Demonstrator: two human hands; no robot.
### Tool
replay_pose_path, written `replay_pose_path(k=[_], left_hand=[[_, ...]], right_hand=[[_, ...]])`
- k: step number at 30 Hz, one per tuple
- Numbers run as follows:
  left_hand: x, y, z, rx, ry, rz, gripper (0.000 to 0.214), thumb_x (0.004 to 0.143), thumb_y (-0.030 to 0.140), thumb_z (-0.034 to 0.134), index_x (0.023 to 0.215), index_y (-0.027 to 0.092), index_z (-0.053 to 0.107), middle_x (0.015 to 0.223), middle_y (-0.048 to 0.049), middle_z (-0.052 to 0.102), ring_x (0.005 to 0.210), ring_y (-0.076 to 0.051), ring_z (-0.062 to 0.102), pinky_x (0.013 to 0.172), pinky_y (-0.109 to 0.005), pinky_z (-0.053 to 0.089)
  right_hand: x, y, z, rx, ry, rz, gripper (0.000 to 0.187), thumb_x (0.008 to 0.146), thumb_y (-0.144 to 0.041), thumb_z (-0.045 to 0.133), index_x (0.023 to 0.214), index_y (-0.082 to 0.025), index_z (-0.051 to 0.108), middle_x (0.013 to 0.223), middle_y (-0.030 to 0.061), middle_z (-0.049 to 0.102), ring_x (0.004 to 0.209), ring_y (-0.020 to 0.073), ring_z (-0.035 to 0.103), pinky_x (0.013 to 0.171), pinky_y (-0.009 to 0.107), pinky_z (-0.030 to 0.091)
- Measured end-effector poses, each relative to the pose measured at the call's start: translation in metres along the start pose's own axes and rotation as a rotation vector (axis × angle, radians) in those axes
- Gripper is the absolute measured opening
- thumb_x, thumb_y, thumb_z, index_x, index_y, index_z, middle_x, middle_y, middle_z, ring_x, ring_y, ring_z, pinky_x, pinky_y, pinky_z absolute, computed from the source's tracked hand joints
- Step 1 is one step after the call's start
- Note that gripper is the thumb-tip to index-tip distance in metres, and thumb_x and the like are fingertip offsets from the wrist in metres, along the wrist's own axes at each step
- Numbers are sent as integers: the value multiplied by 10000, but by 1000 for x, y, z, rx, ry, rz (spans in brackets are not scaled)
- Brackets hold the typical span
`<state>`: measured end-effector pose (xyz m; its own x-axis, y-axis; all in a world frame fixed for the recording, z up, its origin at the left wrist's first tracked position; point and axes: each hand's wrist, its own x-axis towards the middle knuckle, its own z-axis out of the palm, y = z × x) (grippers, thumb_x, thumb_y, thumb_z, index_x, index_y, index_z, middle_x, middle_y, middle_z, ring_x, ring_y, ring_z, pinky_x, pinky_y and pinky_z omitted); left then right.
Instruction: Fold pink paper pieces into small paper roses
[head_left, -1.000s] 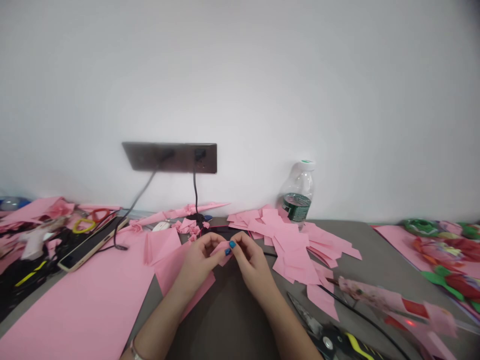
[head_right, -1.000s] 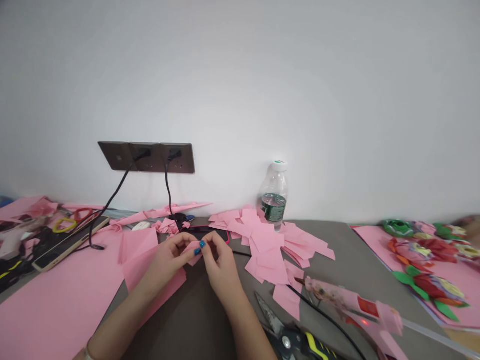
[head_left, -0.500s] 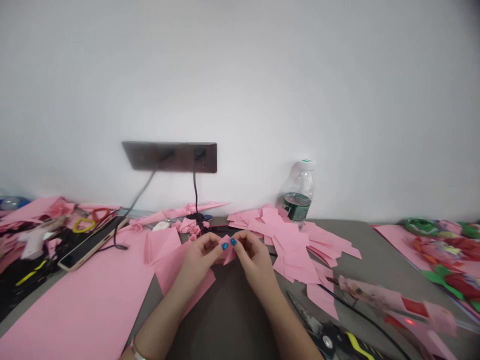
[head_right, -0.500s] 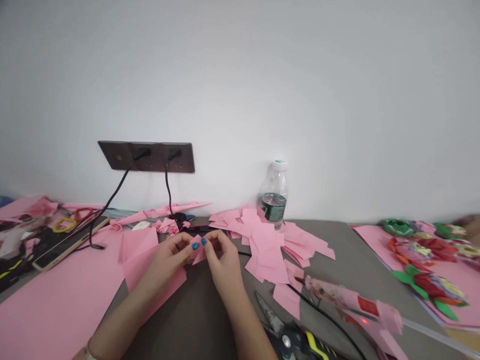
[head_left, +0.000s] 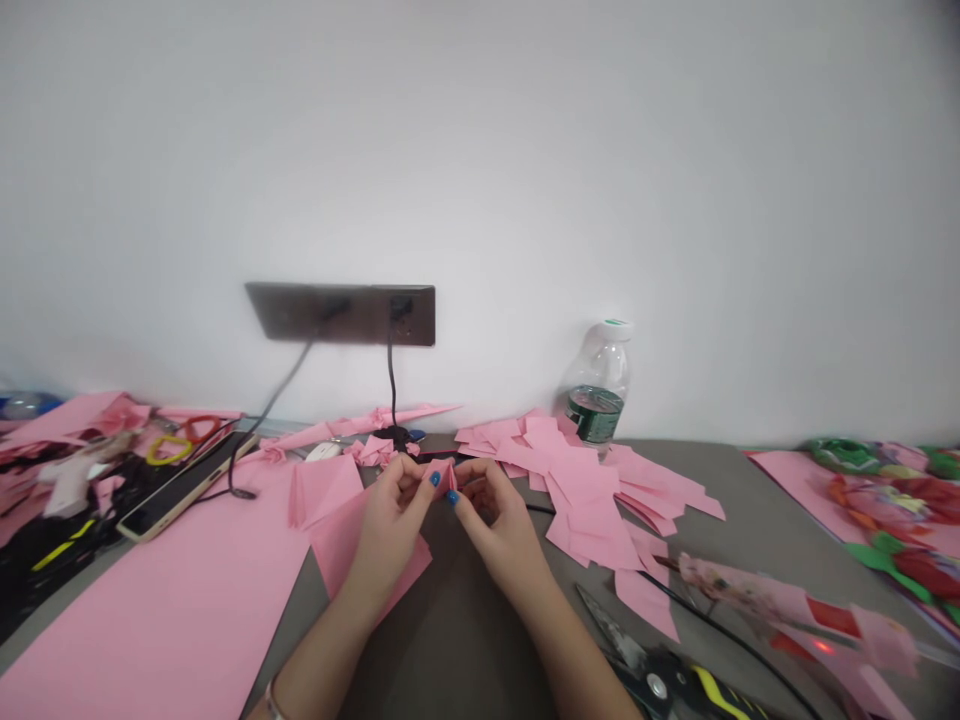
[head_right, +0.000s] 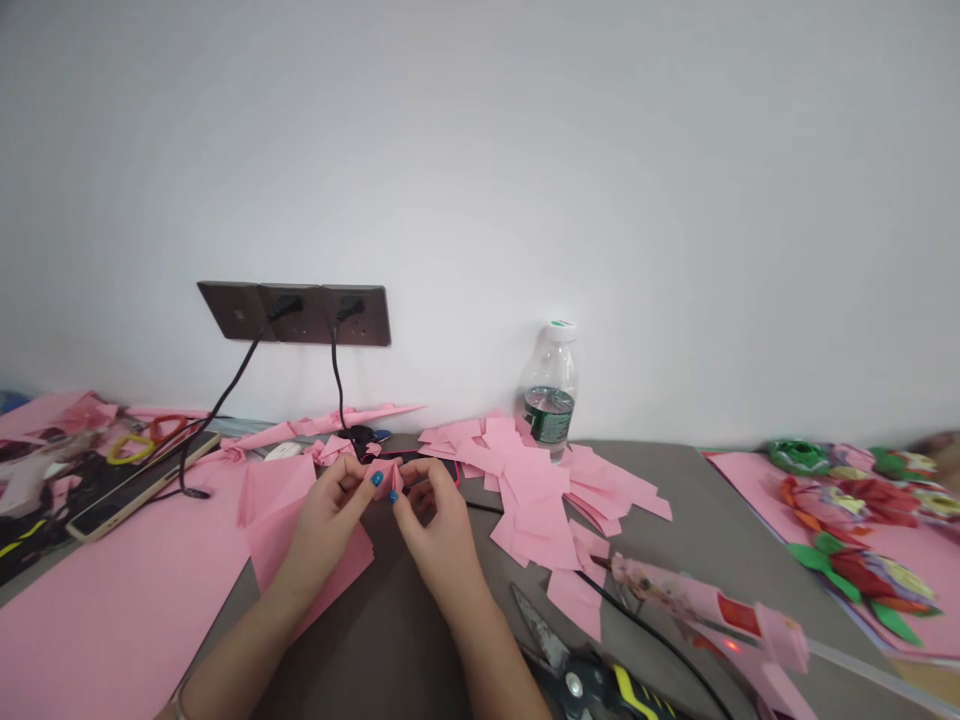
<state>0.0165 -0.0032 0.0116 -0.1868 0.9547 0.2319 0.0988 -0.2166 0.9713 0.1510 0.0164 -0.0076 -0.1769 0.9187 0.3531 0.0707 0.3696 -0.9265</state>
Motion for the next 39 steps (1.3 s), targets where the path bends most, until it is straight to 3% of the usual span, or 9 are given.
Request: replay_pose_path(k=[10,16,21,26,28,30,33,39], left_hand=[[0,7,-1,24,31,21,188,833,346,628,749,208,532,697,18,598,703,-153,607,652,-237,464],[1,4,-3,73,41,-33,159,827,351,618,861,202,574,767,11,610,600,-120,544,532,-213,444],[3,2,-6,61,75,-55,194,813,377,633,825,196,564,793,18,600,517,-83,462,481,-202,406],[5,1,-7,30,65,-73,226,806,403,642,798,192,561,749,20,587,548,-96,483,496,-203,421],[6,1,-7,12,69,-82,249,793,424,651,794,190,565,713,25,572,542,-100,482,482,-202,419],[6,0,-7,-3,82,-87,270,776,444,664,791,191,569,685,32,552,539,-104,481,464,-199,416],[6,1,-7,1,96,-96,280,756,453,676,785,194,573,673,40,536,528,-104,474,442,-195,406],[5,3,-6,26,44,-75,226,771,407,655,775,194,580,656,30,585,549,-120,524,471,-205,415]], right_hand=[[2,3,-2,193,-14,46,81,822,-231,539,901,-212,540,859,32,611,727,161,601,655,278,473],[1,0,-1,47,-45,-69,82,780,-130,509,766,-210,521,825,22,564,701,147,535,585,253,405],[0,-6,-3,-33,-84,-94,136,777,-100,506,816,-205,583,847,25,576,680,143,534,569,259,383],[-3,-10,-5,-24,-149,-134,83,856,-151,526,861,-210,584,869,36,574,749,163,533,631,276,405],[-3,-12,-5,-27,-182,-133,49,849,-188,582,891,-213,575,889,32,566,738,160,522,642,278,409],[-4,-13,-5,-54,-200,-130,155,792,-179,664,900,-220,561,892,19,552,732,155,507,651,272,412],[-4,-15,-4,-99,-203,-154,241,726,-111,709,862,-227,547,896,8,536,759,156,500,668,261,421],[-2,-11,-4,-83,-149,-176,130,793,-86,610,790,-216,599,887,30,537,750,158,517,669,272,438]])
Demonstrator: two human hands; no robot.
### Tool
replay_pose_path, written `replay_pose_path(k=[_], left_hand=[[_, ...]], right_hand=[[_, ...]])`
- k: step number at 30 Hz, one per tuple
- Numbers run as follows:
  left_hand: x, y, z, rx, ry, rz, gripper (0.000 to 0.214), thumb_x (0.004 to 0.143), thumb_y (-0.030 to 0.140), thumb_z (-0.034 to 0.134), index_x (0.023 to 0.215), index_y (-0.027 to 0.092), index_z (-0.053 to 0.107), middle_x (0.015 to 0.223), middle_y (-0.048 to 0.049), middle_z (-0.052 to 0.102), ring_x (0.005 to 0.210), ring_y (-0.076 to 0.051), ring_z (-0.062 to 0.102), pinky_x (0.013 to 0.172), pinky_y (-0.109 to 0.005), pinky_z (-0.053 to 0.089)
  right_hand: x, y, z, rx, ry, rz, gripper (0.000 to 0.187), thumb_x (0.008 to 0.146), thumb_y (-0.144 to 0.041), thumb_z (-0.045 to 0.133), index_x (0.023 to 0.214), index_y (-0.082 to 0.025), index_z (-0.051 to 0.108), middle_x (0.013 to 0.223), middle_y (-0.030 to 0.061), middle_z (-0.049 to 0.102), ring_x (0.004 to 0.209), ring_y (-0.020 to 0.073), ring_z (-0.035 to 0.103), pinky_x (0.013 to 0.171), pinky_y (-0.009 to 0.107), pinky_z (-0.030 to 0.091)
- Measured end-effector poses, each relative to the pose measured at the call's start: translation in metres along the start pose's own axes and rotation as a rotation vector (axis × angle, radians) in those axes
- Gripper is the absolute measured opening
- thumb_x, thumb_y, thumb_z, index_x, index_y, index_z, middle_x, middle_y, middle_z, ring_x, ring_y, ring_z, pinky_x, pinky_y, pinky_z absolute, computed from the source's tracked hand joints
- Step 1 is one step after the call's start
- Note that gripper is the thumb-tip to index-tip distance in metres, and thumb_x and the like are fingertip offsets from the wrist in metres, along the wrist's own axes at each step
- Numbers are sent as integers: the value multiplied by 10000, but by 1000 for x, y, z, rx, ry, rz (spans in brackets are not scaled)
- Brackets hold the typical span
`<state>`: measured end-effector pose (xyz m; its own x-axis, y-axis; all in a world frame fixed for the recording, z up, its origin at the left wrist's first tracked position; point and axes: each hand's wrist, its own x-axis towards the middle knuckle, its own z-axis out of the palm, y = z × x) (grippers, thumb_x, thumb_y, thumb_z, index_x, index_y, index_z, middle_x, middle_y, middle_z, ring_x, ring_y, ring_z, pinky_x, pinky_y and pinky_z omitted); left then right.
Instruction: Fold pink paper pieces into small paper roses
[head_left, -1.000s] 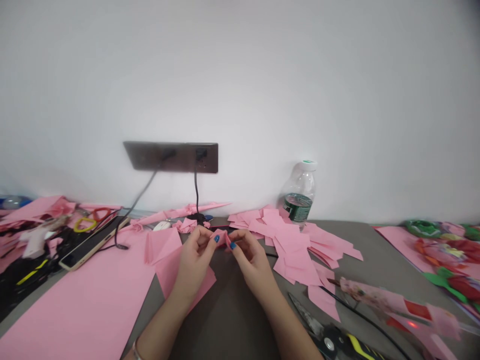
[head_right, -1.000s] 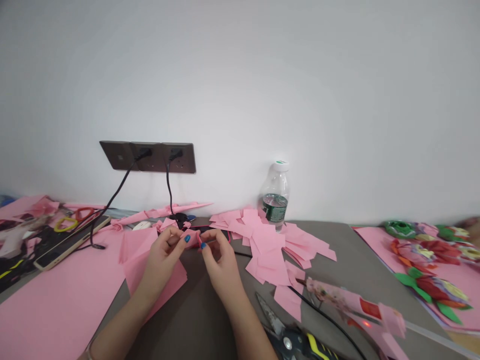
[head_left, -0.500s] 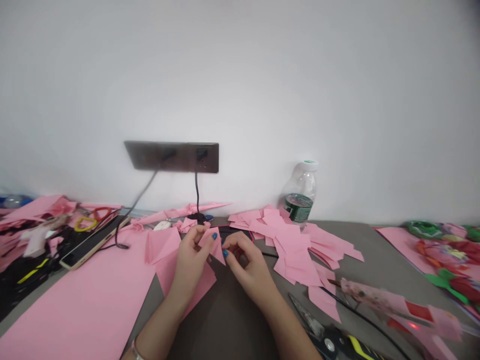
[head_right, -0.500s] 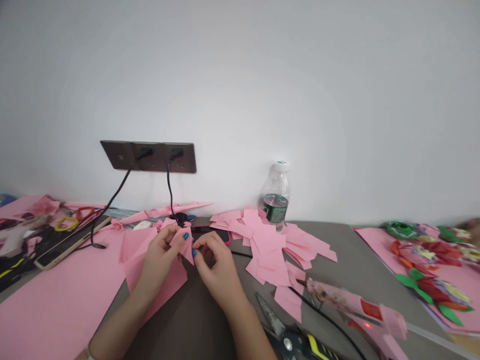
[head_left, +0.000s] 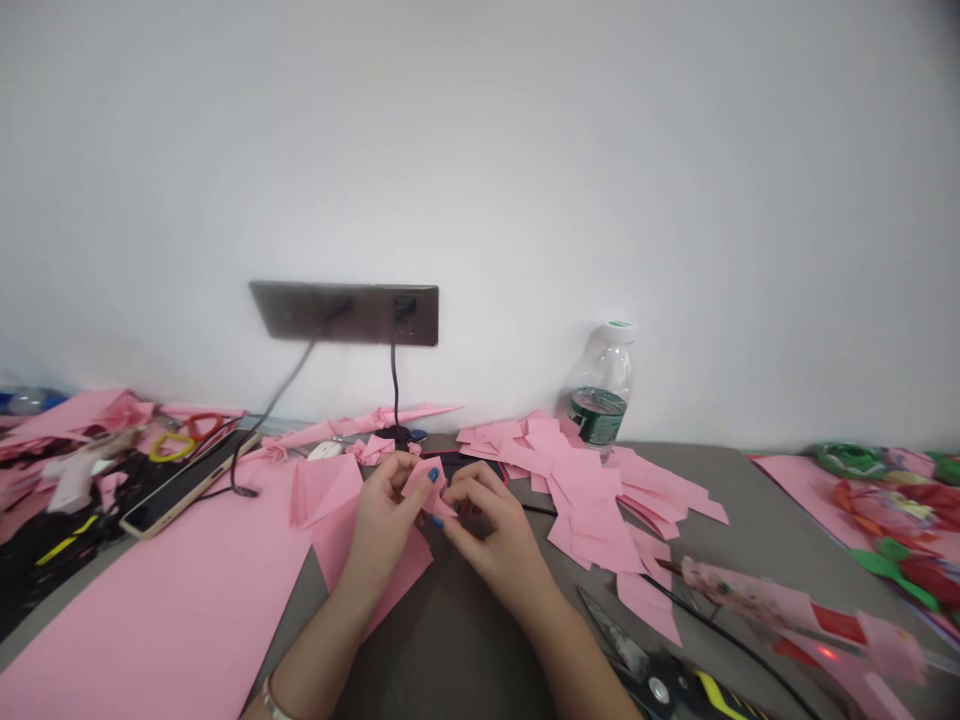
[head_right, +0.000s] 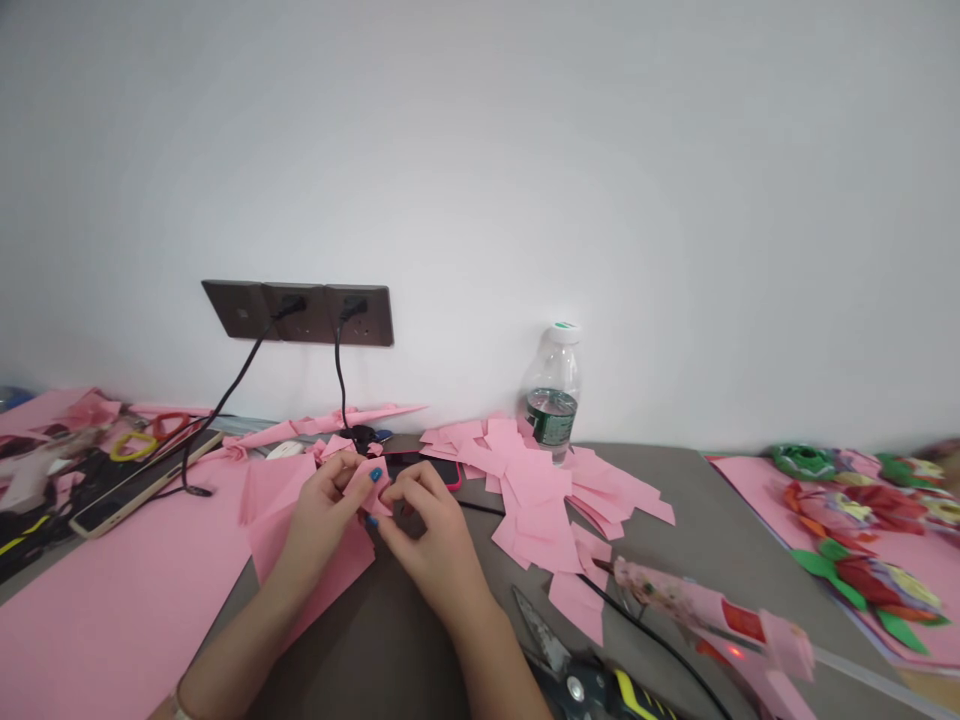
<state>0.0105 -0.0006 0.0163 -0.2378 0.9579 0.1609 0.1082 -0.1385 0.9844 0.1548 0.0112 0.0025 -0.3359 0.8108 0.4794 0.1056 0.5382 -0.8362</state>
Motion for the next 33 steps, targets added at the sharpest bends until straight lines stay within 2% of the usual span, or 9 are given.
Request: replay_pose_path(k=[3,8,14,18,21,27,33], left_hand=[[-1,-1,0,-17,-73,8,211,788,398,639,752,196,587,643,34,584,557,-126,542,498,-218,440],[1,-2,-1,-7,-133,-20,269,780,436,644,681,191,590,579,43,529,498,-113,498,459,-215,418],[1,0,-2,-16,-202,-44,369,817,504,615,643,178,620,611,8,591,497,-121,543,509,-244,446],[0,0,-1,-67,-215,-142,352,787,519,656,762,170,691,668,-15,647,528,-132,567,540,-256,459],[0,-1,-1,-113,-219,-183,362,768,519,679,832,164,715,730,-33,674,552,-132,577,566,-264,474],[-1,2,0,-94,-258,-168,262,721,393,750,854,171,706,814,-35,689,668,-159,607,639,-276,497],[0,-2,1,-69,-266,-137,303,743,340,719,995,174,690,860,-43,717,737,-187,646,695,-299,509]], right_hand=[[0,4,1,34,13,27,124,811,-104,585,786,-213,641,874,37,546,733,157,530,636,273,438],[2,6,1,66,56,64,81,809,-174,624,741,-206,654,778,12,517,648,140,491,574,263,411],[2,10,0,122,122,133,99,800,-251,644,724,-202,605,692,-14,494,600,129,450,552,257,367],[2,16,-1,220,146,233,170,782,-321,667,739,-202,553,619,-46,435,568,121,411,528,248,323],[3,18,-1,276,147,257,219,781,-364,678,737,-200,541,608,-49,428,555,116,392,516,244,302],[3,21,-1,320,163,279,286,779,-422,688,730,-204,509,601,-55,432,520,105,384,495,235,290],[2,20,-2,281,193,240,293,851,-450,611,739,-202,502,623,-47,430,536,105,398,491,227,312]])
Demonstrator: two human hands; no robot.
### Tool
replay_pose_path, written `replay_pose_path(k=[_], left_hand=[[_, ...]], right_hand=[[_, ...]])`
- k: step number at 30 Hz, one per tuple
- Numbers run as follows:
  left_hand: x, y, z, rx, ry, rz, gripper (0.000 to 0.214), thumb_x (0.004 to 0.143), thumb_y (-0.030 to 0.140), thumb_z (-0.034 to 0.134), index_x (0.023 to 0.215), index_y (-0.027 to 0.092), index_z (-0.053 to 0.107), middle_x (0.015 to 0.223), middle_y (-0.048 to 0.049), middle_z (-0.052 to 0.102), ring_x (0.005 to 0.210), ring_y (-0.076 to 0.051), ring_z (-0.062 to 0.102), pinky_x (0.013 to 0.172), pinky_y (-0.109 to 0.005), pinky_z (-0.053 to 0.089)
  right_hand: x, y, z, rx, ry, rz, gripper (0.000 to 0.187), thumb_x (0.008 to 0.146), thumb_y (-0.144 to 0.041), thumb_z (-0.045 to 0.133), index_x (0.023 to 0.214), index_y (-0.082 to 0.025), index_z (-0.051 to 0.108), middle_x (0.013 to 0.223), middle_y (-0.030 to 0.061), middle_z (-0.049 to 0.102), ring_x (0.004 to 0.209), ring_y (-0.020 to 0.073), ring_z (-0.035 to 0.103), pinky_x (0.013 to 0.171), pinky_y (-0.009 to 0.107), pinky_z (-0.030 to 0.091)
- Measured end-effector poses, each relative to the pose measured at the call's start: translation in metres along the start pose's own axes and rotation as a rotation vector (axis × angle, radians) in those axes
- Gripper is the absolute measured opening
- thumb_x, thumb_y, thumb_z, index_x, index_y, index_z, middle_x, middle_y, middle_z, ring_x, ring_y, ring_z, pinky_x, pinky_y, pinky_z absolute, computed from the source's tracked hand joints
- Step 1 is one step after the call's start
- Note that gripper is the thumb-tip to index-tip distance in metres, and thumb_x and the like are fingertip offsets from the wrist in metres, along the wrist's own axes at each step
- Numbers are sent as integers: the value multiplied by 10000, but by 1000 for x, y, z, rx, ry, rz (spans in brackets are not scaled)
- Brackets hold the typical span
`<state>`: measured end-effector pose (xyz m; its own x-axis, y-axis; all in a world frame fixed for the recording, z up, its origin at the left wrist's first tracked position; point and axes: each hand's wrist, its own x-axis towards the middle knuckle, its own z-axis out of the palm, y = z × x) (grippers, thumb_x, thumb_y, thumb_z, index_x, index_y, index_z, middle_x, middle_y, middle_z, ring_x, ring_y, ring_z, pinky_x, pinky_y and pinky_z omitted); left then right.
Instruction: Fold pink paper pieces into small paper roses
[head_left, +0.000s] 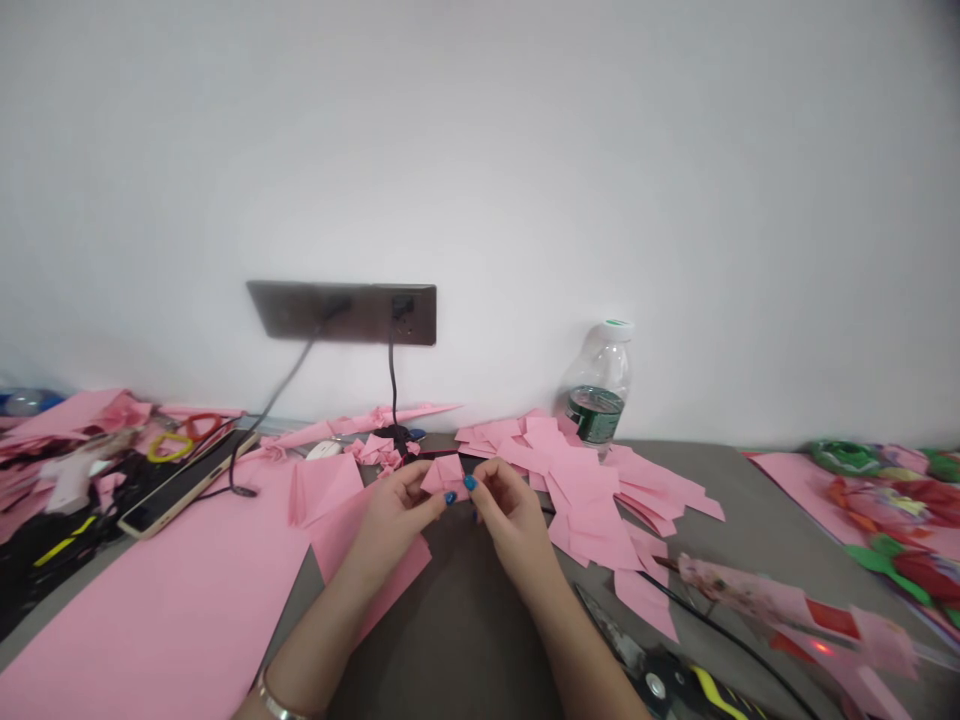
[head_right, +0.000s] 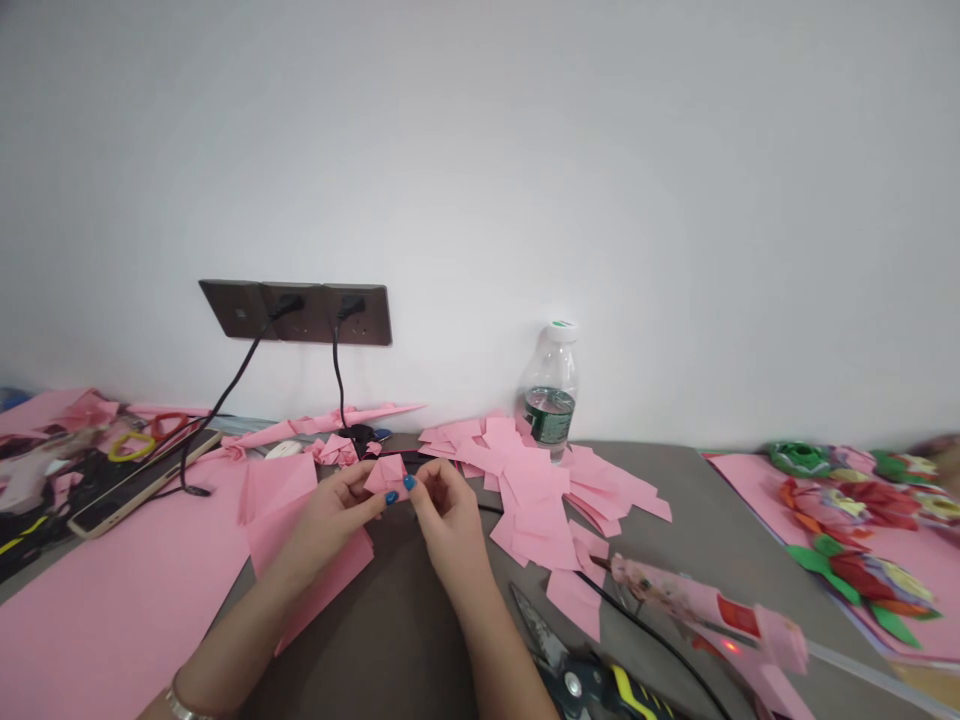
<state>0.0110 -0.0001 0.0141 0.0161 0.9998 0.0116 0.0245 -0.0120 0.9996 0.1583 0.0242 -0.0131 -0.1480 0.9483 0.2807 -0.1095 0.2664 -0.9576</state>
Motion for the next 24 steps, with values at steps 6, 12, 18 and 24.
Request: replay_pose_path(k=[6,12,18,24], left_hand=[[-5,2,2,31,-19,-33,489,755,279,696,1228,194,599,843,-33,738,861,-226,680,787,-333,511],[-3,6,2,-51,19,-15,364,760,317,706,1090,187,626,786,-21,712,773,-178,641,724,-277,470],[0,-3,3,-87,36,-16,233,777,399,697,777,168,668,709,-7,627,631,-129,530,598,-244,407],[1,-10,-2,-217,35,-49,263,749,401,735,698,162,636,692,-6,582,653,-131,523,618,-251,405]], right_hand=[[1,2,-2,-43,60,36,269,758,-410,709,829,-188,575,651,-37,474,565,115,441,515,233,346],[2,0,-2,136,-9,158,321,771,-481,702,772,-188,572,602,-35,534,505,108,501,465,217,365],[2,-2,1,257,-57,150,343,758,-485,733,773,-190,558,660,-20,604,510,102,557,460,205,410],[1,-2,1,225,-103,156,356,774,-506,716,780,-189,557,682,-14,599,578,115,575,498,208,418]])
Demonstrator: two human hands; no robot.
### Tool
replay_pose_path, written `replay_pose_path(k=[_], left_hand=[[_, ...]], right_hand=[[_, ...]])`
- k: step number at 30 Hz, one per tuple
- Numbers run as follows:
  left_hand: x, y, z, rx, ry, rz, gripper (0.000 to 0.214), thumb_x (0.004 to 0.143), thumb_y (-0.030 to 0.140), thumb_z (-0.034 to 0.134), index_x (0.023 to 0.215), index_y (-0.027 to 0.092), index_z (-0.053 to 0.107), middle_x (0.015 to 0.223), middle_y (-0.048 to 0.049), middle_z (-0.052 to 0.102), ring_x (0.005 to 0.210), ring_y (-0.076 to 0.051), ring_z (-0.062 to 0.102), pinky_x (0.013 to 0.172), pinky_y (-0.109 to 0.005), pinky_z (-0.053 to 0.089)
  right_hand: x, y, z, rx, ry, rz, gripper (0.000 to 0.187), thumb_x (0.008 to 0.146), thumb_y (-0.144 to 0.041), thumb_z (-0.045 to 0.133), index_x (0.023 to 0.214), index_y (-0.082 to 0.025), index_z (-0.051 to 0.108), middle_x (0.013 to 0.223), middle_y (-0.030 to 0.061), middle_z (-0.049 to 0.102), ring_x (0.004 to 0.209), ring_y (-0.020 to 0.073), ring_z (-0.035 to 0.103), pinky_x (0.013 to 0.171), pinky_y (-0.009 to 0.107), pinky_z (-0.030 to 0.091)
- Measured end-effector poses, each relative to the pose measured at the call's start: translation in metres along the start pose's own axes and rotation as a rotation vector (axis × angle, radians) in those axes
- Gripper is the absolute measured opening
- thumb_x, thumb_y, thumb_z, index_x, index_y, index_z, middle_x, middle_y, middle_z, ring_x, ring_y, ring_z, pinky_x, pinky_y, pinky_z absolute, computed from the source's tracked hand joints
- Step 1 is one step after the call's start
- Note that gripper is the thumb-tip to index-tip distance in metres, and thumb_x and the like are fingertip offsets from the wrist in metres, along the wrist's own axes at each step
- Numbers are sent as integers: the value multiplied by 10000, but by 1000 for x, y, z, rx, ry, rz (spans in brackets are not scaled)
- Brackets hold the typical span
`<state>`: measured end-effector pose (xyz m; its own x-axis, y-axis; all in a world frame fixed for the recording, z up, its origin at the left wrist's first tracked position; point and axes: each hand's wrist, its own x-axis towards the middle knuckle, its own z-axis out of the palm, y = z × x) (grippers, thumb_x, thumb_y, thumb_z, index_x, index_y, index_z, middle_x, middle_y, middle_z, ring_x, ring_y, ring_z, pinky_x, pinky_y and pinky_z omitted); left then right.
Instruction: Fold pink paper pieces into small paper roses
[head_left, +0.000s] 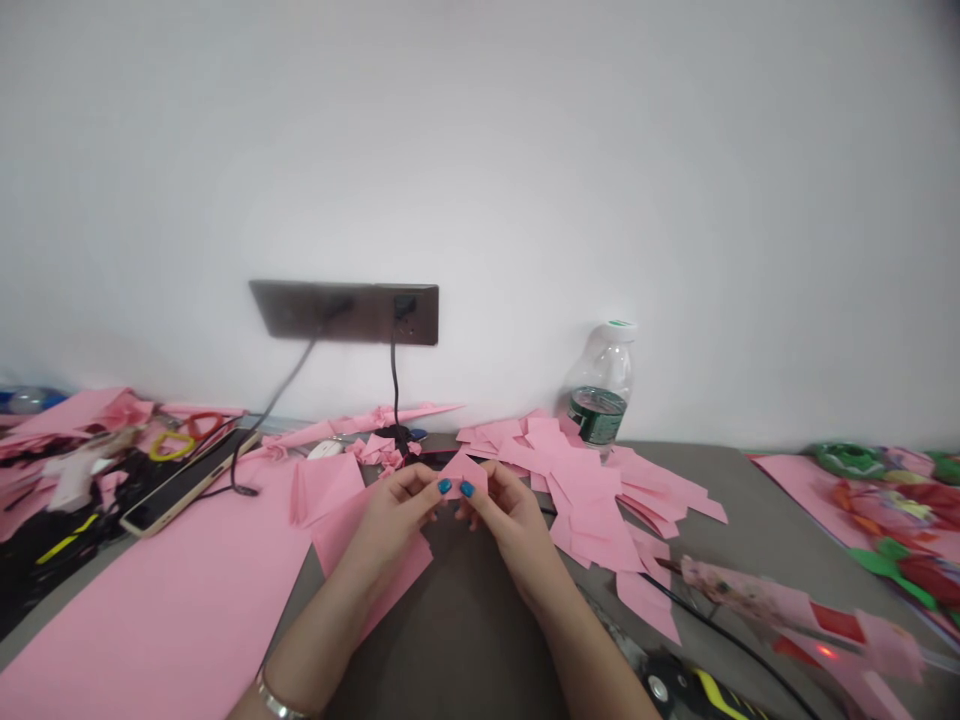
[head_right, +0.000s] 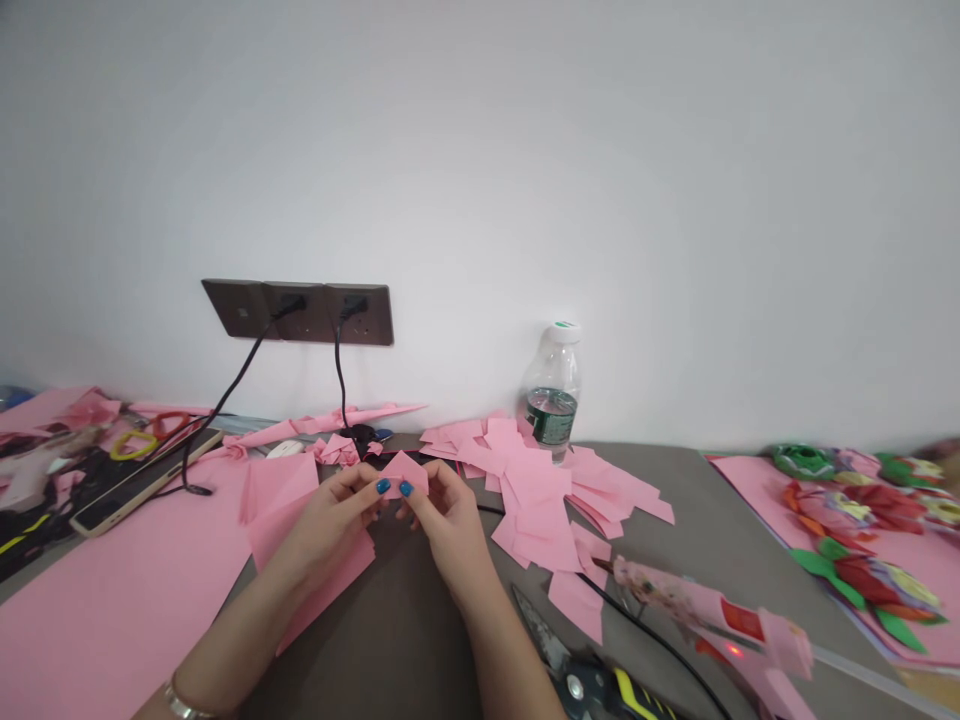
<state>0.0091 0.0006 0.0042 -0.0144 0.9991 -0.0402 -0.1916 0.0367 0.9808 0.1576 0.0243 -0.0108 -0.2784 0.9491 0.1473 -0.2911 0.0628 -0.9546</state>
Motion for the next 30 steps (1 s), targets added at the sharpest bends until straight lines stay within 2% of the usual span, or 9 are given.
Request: replay_pose_path(k=[7,12,16,21,26,30], left_hand=[[1,1,-6,14,-31,-32,276,779,433,701,733,163,666,679,13,561,598,-103,495,579,-234,388],[2,5,-8,183,-33,15,251,805,409,658,736,167,664,638,18,566,566,-110,501,560,-241,376],[2,11,-9,327,-20,71,265,817,377,619,658,165,618,567,29,530,540,-110,481,548,-240,363],[0,17,-6,359,-19,85,261,788,383,639,646,169,594,582,22,545,557,-122,513,555,-244,403],[-5,20,1,278,28,122,202,804,388,649,860,198,607,695,17,582,565,-127,546,545,-251,452],[-7,20,3,220,14,138,209,795,354,674,924,211,592,813,2,614,589,-123,570,589,-262,469]], right_hand=[[0,-1,-2,-28,6,-7,340,797,-490,701,771,-189,545,630,-44,526,549,100,515,510,210,382],[0,-3,-2,-26,-10,-29,332,790,-483,709,761,-189,559,642,-42,525,552,97,497,535,220,396],[0,-4,-2,-48,-34,-8,358,781,-509,711,742,-191,553,620,-44,524,544,97,497,532,218,390],[0,-1,-2,-57,6,20,413,805,-585,648,734,-192,544,583,-40,531,523,106,519,517,219,388],[0,-1,-3,-108,39,-33,416,823,-582,628,703,-196,533,572,-42,500,514,103,474,507,220,367],[0,-1,-2,-123,41,-54,420,811,-590,632,685,-203,527,572,-42,480,510,112,455,498,230,373]])
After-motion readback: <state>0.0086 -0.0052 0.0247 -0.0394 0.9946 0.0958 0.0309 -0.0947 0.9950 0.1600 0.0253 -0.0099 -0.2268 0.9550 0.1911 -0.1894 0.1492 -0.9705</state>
